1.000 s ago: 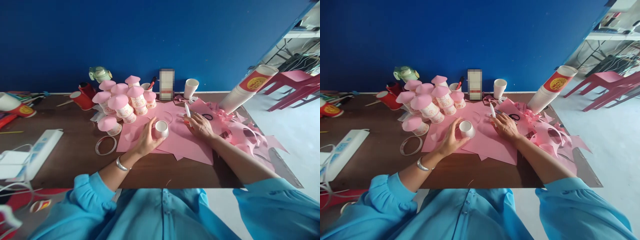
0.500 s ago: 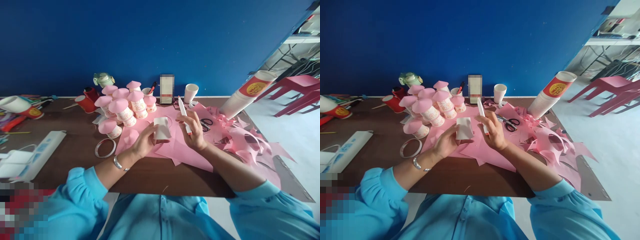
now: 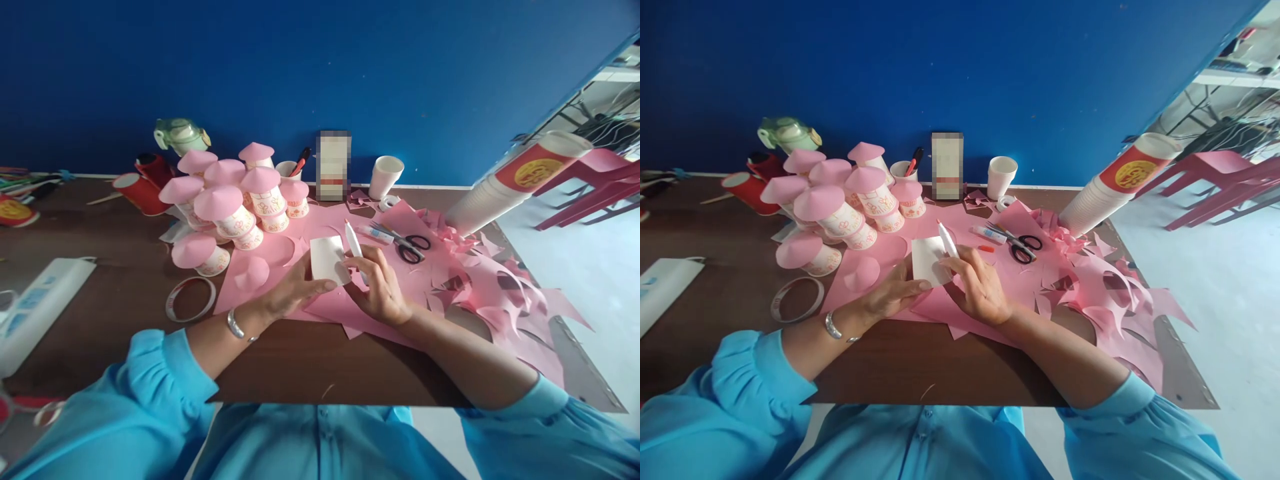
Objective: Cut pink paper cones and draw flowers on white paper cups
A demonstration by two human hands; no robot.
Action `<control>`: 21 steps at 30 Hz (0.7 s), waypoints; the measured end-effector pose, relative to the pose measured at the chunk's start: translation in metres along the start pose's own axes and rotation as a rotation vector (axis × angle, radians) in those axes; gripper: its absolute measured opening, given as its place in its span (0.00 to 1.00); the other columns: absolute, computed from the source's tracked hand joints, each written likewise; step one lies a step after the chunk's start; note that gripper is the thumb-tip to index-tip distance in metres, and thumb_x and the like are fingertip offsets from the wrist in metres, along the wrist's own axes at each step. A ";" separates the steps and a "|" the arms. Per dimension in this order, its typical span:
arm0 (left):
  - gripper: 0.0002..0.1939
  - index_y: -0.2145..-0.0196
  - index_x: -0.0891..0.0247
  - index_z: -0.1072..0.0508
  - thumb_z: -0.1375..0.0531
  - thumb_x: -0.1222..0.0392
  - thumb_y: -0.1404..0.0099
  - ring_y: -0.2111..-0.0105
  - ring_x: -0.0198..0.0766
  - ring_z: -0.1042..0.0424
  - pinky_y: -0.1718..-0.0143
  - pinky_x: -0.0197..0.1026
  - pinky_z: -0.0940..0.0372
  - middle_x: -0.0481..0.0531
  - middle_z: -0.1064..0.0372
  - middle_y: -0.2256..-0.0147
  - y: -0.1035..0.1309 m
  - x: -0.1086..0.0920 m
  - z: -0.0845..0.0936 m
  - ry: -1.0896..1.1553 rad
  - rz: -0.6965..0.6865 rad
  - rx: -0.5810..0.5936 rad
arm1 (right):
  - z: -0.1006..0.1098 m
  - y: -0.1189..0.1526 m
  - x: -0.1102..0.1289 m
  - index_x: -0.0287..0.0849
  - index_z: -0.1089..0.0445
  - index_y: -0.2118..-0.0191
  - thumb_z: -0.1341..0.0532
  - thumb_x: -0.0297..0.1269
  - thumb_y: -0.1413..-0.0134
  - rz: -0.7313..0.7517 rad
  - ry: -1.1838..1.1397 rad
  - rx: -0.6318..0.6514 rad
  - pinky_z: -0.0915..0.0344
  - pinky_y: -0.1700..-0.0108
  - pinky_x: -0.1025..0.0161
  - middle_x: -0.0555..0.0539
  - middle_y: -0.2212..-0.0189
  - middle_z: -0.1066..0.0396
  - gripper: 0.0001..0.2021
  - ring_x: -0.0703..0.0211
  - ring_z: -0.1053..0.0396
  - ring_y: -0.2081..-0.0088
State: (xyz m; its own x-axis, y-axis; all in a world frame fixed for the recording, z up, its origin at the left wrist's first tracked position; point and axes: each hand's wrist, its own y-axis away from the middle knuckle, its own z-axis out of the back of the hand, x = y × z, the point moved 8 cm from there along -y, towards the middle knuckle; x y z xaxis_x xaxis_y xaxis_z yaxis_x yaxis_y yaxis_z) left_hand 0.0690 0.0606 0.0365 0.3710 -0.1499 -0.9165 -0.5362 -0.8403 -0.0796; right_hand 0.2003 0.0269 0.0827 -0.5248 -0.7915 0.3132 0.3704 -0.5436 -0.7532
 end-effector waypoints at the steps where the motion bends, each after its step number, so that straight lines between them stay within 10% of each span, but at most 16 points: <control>1: 0.25 0.51 0.58 0.26 0.25 0.51 0.42 0.55 0.46 0.21 0.54 0.48 0.24 0.54 0.23 0.60 0.000 0.001 0.002 0.036 0.008 -0.012 | 0.003 -0.002 0.001 0.49 0.39 0.36 0.35 0.31 0.35 -0.006 -0.013 -0.012 0.23 0.58 0.52 0.38 0.51 0.27 0.24 0.47 0.25 0.54; 13: 0.27 0.42 0.57 0.26 0.32 0.63 0.40 0.53 0.47 0.21 0.50 0.46 0.29 0.51 0.22 0.58 -0.005 0.012 0.018 0.336 0.095 -0.084 | 0.030 -0.009 0.046 0.40 0.31 0.40 0.44 0.30 0.28 0.224 -0.254 0.017 0.31 0.75 0.61 0.50 0.72 0.30 0.15 0.58 0.31 0.75; 21: 0.22 0.46 0.58 0.25 0.31 0.63 0.38 0.53 0.42 0.25 0.49 0.43 0.32 0.52 0.25 0.53 -0.007 0.010 0.016 0.290 0.102 -0.072 | 0.044 -0.014 0.005 0.50 0.27 0.45 0.47 0.47 0.24 -0.249 -0.540 -0.203 0.24 0.69 0.53 0.45 0.63 0.26 0.15 0.52 0.24 0.66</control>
State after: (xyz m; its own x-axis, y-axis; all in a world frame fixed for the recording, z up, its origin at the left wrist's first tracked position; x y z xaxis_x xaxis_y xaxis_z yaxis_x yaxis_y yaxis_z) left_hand 0.0644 0.0729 0.0219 0.5240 -0.3692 -0.7676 -0.5309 -0.8463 0.0446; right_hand 0.2262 0.0184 0.1206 -0.0958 -0.7063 0.7013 0.1061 -0.7078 -0.6984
